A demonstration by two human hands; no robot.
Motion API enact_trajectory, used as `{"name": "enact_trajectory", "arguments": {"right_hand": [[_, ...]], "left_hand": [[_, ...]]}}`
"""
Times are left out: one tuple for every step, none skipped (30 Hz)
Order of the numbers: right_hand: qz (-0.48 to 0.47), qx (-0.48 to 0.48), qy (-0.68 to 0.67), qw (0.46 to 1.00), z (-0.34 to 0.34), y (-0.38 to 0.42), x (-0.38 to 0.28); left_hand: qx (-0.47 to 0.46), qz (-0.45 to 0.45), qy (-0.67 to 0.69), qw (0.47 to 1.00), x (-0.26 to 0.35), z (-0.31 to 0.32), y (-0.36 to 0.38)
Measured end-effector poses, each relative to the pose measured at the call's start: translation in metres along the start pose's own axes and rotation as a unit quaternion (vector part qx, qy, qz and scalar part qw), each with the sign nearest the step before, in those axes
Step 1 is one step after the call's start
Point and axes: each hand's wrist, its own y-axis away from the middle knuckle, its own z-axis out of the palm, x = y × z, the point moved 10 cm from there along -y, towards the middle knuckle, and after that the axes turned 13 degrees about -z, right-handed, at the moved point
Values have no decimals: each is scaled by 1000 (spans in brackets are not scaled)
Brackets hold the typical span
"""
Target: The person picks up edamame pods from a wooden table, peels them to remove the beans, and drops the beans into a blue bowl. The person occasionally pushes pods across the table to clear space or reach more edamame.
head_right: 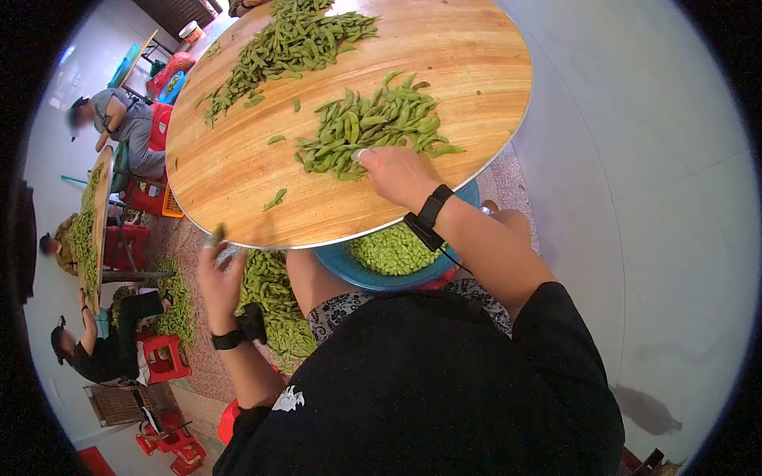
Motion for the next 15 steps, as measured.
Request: {"name": "enact_trajectory", "arguments": {"right_hand": [[-4,0,0,1000,2,-1,-1],[2,16,-7,1000,-1,0,1],[9,31,-15,999,-3,1,2],[6,29,-14,999,-7,1,-3],[-11,69,-24,997,-21,4,-16],[-29,109,-33,993,-35,7,-28],[-51,122,-24,991,-43,11,-41],[-50,120,-22,991,-48,14,-50],[-77,151,-35,985,-59,17,-64],[-103,183,-48,977,-70,21,-72],[-103,200,-62,972,-77,25,-72],[-100,201,-60,973,-84,30,-72],[-30,192,-138,971,-86,34,-57],[40,181,-216,959,-85,39,-42],[43,181,-218,958,-92,42,-40]], "left_hand": [[-56,-37,124,990,3,23,2],[-123,-49,165,977,11,52,5],[-189,-59,206,958,22,82,9],[-233,-111,264,930,33,109,14],[-257,-182,349,883,36,138,18],[-262,-201,367,869,46,154,20],[-270,-211,413,844,54,170,22],[-272,-211,415,842,59,179,23],[-271,-215,475,809,66,186,23],[-270,-217,533,772,70,191,23],[-262,-214,558,758,69,193,22],[-266,-214,556,758,70,193,23],[-267,-186,570,755,75,187,22],[-266,-158,582,752,80,181,22],[-267,-161,580,752,82,179,24]]}}
